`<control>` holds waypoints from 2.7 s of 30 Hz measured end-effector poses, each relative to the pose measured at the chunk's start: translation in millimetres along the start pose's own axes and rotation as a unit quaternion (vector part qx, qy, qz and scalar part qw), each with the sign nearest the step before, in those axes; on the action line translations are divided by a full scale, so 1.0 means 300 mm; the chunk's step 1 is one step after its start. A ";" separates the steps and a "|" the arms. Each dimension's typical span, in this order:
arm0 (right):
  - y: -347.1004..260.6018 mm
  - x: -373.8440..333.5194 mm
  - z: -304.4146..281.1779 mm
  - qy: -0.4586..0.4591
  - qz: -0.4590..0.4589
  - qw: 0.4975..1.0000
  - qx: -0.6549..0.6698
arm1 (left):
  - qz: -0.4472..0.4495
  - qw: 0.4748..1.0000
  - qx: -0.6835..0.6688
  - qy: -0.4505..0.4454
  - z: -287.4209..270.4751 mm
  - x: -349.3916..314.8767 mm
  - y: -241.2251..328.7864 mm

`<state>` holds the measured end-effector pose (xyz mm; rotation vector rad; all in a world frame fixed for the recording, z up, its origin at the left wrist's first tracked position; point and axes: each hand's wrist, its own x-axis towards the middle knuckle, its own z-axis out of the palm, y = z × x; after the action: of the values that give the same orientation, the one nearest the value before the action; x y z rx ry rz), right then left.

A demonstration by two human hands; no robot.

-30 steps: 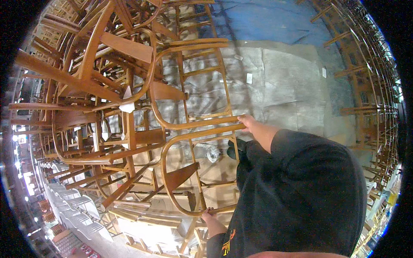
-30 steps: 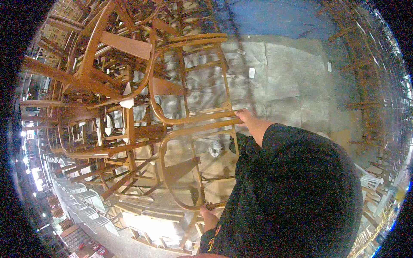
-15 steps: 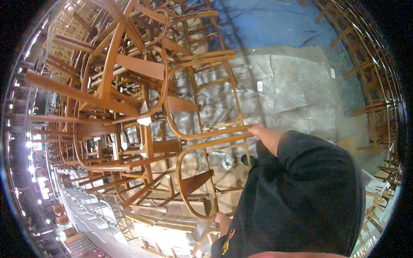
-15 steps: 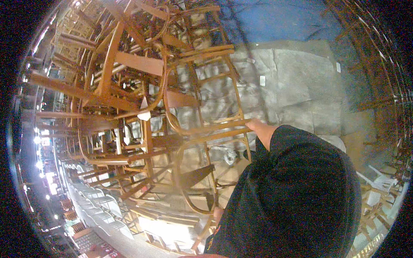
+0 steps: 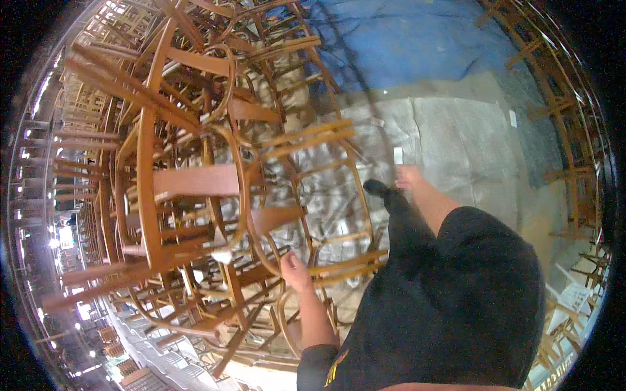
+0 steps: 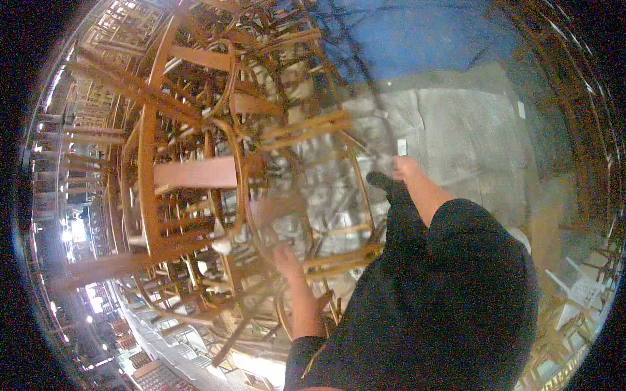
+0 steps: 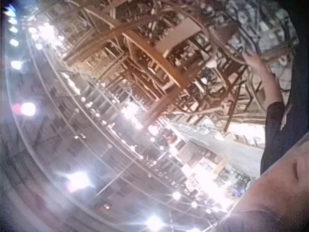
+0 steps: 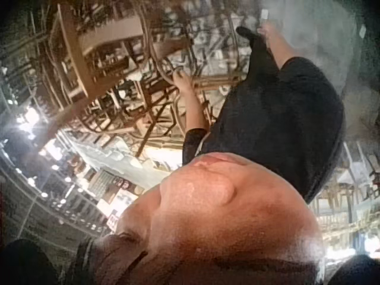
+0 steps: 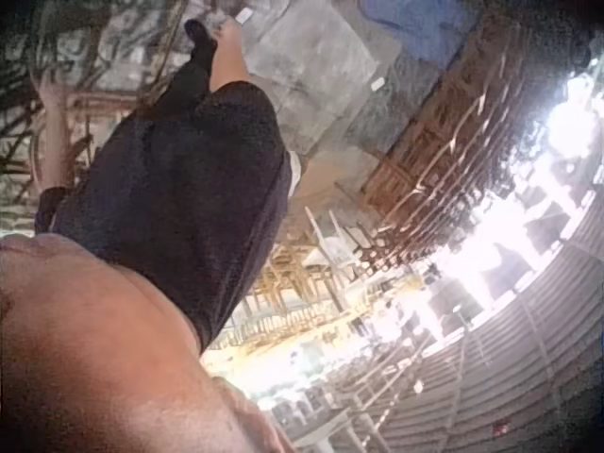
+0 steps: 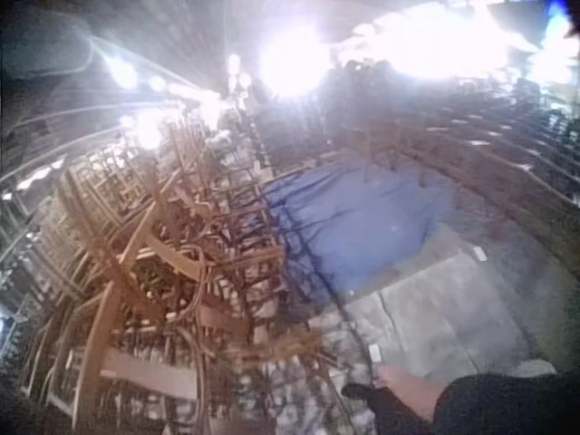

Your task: The person repeatedly picks up wooden chair frames from a pile and stacks them upright on a blue tarp. The person handles the chairs one at a time, lifting and placing them into a growing stack.

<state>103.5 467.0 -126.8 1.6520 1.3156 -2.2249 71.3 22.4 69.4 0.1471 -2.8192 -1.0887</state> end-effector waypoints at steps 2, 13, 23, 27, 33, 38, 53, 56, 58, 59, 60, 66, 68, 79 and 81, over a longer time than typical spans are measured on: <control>-0.159 0.170 0.140 -0.031 0.009 0.999 -0.007 | -0.030 0.999 -0.006 -0.032 0.136 0.272 0.091; -0.554 0.645 0.691 -0.109 0.085 0.990 -0.036 | -0.075 0.965 0.251 0.013 0.907 1.325 0.201; -0.488 0.799 0.688 -0.136 0.058 0.988 -0.035 | -0.160 0.968 0.194 -0.013 1.043 1.605 0.057; -0.529 0.728 0.709 -0.131 0.091 0.986 -0.050 | -0.193 0.964 0.183 -0.016 1.039 1.573 -0.007; -0.520 0.709 0.709 -0.129 0.035 0.987 -0.087 | -0.172 0.971 0.156 0.050 1.048 1.558 -0.022; -0.539 0.662 0.727 -0.079 0.041 0.994 -0.066 | -0.162 0.958 0.227 0.058 1.065 1.540 0.001; -0.503 0.695 0.729 -0.081 0.071 0.994 -0.003 | -0.144 0.931 0.320 0.098 1.075 1.527 -0.030; -0.498 0.699 0.725 -0.074 0.054 0.996 -0.013 | -0.145 0.927 0.329 0.101 1.080 1.525 -0.038; -0.482 0.729 0.713 -0.055 0.009 0.996 -0.070 | -0.127 0.945 0.288 0.089 1.078 1.534 -0.038; -0.470 0.734 0.719 -0.060 0.004 0.995 -0.084 | -0.130 0.948 0.275 0.092 1.055 1.536 -0.059; -0.463 0.742 0.717 -0.055 -0.005 0.994 -0.098 | -0.131 0.954 0.256 0.087 1.059 1.539 -0.058; -0.426 0.804 0.672 -0.033 -0.048 0.980 -0.190 | -0.158 0.944 0.284 0.048 1.104 1.563 -0.039; -0.442 0.783 0.688 -0.060 -0.039 0.976 -0.208 | -0.167 0.955 0.244 0.018 1.060 1.586 -0.088; -0.446 0.771 0.654 -0.115 -0.075 0.970 -0.201 | -0.138 0.970 0.175 0.098 1.089 1.685 -0.172; -0.451 0.764 0.669 -0.139 -0.087 0.961 -0.221 | -0.183 0.957 0.203 0.096 1.043 1.704 -0.220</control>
<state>-212.4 513.0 -223.4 1.0661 1.7640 -1.9519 -475.4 113.6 -168.0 0.7918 -2.8556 -0.4846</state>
